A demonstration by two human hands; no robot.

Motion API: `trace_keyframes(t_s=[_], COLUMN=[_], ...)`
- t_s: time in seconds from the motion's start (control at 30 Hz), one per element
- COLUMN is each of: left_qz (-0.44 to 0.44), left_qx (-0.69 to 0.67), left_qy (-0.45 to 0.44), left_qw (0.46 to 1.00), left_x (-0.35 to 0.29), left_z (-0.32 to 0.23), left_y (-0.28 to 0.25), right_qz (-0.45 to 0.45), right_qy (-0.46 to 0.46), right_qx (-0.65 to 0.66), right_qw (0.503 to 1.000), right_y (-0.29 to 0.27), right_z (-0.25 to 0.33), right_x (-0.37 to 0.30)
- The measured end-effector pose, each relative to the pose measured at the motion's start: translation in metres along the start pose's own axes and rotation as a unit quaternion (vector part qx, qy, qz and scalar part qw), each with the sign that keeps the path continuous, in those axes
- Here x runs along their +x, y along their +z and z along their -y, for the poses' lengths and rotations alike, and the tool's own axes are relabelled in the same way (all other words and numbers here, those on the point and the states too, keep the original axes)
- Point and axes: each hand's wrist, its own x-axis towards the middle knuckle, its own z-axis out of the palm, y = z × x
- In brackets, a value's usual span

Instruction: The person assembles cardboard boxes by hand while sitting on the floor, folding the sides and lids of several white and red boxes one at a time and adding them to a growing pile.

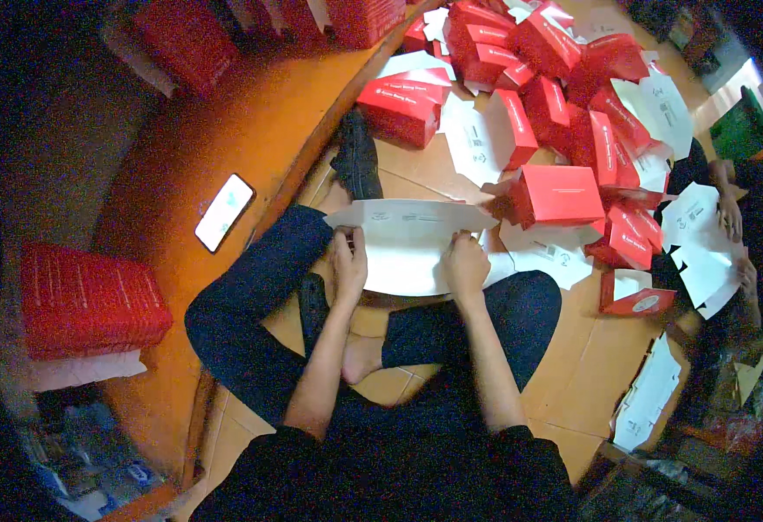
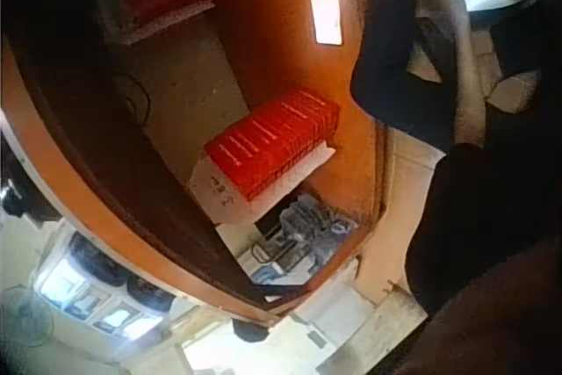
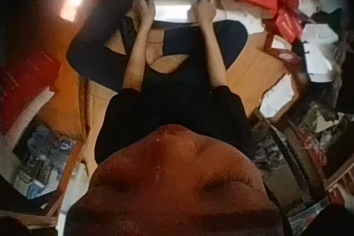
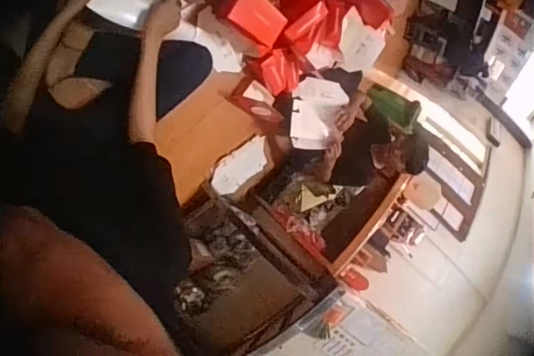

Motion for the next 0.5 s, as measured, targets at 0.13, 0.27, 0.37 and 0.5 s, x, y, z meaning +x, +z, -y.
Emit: trace_keyframes(t_s=[0.13, 0.27, 0.37, 0.5], left_qz=[0.006, -0.012, 0.000, 0.003], left_qx=[0.024, 0.070, 0.009, 0.014], left_qy=[-0.018, 0.050, 0.004, -0.013], left_qw=[1.000, 0.996, 1.000, 1.000], left_x=[0.000, 0.001, -0.001, -0.001], left_z=[0.004, 0.011, 0.004, -0.001], left_y=[0.001, -0.001, -0.001, -0.001], right_qz=[0.002, 0.009, 0.015, 0.013], right_qy=[0.008, 0.015, 0.017, 0.024], right_qx=[-0.010, -0.017, -0.019, -0.011], right_qw=[1.000, 1.000, 1.000, 1.000], right_y=[0.000, -0.002, -0.002, 0.002], right_z=[0.002, 0.005, 0.006, 0.002], right_x=[0.001, 0.001, 0.000, 0.001])
